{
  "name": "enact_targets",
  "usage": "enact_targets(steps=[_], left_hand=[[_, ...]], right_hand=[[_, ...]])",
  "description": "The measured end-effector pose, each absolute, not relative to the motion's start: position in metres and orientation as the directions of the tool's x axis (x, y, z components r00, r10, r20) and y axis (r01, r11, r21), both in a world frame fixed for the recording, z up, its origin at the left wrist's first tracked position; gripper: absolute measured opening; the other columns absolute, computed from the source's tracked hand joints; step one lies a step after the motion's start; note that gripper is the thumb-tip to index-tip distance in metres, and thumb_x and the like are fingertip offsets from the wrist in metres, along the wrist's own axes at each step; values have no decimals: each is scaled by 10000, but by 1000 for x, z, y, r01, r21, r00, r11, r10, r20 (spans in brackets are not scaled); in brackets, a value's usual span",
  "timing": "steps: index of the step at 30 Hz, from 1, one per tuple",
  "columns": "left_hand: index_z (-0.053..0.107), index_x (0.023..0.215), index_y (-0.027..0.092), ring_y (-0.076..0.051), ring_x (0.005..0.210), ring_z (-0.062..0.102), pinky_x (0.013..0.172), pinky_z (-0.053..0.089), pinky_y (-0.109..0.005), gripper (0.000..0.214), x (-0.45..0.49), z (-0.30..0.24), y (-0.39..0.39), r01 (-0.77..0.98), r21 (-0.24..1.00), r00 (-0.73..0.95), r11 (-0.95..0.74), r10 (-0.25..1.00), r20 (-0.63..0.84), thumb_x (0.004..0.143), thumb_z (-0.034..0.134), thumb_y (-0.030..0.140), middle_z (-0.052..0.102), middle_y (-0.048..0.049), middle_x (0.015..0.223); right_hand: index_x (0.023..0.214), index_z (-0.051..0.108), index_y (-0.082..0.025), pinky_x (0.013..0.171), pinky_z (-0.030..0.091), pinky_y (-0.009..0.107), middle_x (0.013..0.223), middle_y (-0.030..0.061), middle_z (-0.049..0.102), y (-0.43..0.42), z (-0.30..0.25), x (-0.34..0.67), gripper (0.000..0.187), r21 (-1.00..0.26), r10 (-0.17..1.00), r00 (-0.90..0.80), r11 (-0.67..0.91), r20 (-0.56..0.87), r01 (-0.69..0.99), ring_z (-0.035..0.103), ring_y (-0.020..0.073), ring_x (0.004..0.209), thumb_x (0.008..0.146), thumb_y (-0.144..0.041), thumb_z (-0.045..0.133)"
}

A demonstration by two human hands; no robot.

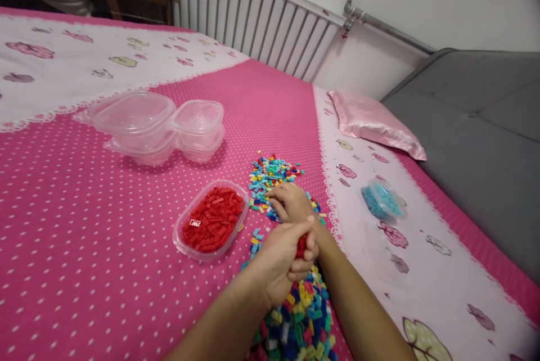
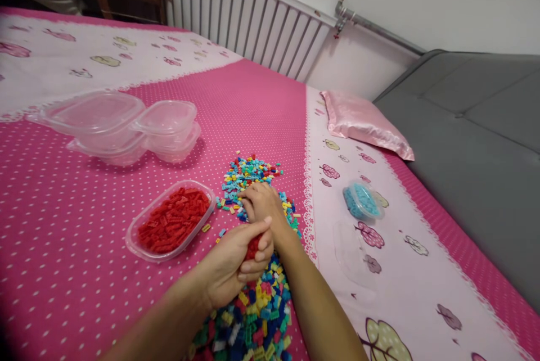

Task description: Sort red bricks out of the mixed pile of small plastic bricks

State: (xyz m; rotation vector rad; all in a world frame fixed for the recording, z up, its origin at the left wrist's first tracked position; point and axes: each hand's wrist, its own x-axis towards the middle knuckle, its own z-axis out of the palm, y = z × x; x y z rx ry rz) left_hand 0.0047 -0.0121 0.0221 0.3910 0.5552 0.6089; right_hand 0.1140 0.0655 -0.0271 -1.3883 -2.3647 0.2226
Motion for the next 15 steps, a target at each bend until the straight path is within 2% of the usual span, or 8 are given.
enact_targets(steps=[3, 7, 12, 15], left_hand=[[396, 569, 157, -1, 297, 192, 327, 59, -153, 350, 5, 23, -12, -427, 493, 673, 758, 630, -387, 876, 389, 325, 345, 66, 442], [395, 569, 159, 0, 302, 189, 335, 62, -153, 338, 6, 21, -12, -429, 489, 668, 760, 631, -395, 859, 415, 332, 344, 68, 447], [393, 569, 160, 0, 298, 188, 336, 56, -158, 343, 6, 21, -11, -432, 482, 671, 763, 628, -393, 865, 403, 333, 341, 67, 446], [387, 564, 160, -1, 293, 189, 334, 50, -160, 355, 6, 21, -11, -424, 485, 668, 765, 625, -403, 876, 387, 328, 338, 67, 439]], right_hand=[[860, 642, -185, 803, 408, 353, 885, 58, 629, 64, -23, 113, 94, -328, 876, -418, 478, 239, 814, 523, 202, 881, 815, -197, 561], [834, 613, -189, 767, 395, 346, 860, 49, 623, 63, -20, 114, 68, -316, 880, -420, 473, 224, 823, 515, 200, 828, 806, -239, 576], [1041, 605, -197, 821, 391, 359, 967, 62, 607, 63, -24, 116, 244, -326, 878, -440, 479, 189, 815, 496, 206, 916, 805, -212, 548], [1096, 608, -208, 839, 389, 367, 979, 69, 588, 64, -27, 116, 314, -301, 881, -444, 473, 163, 828, 479, 215, 949, 794, -181, 525]])
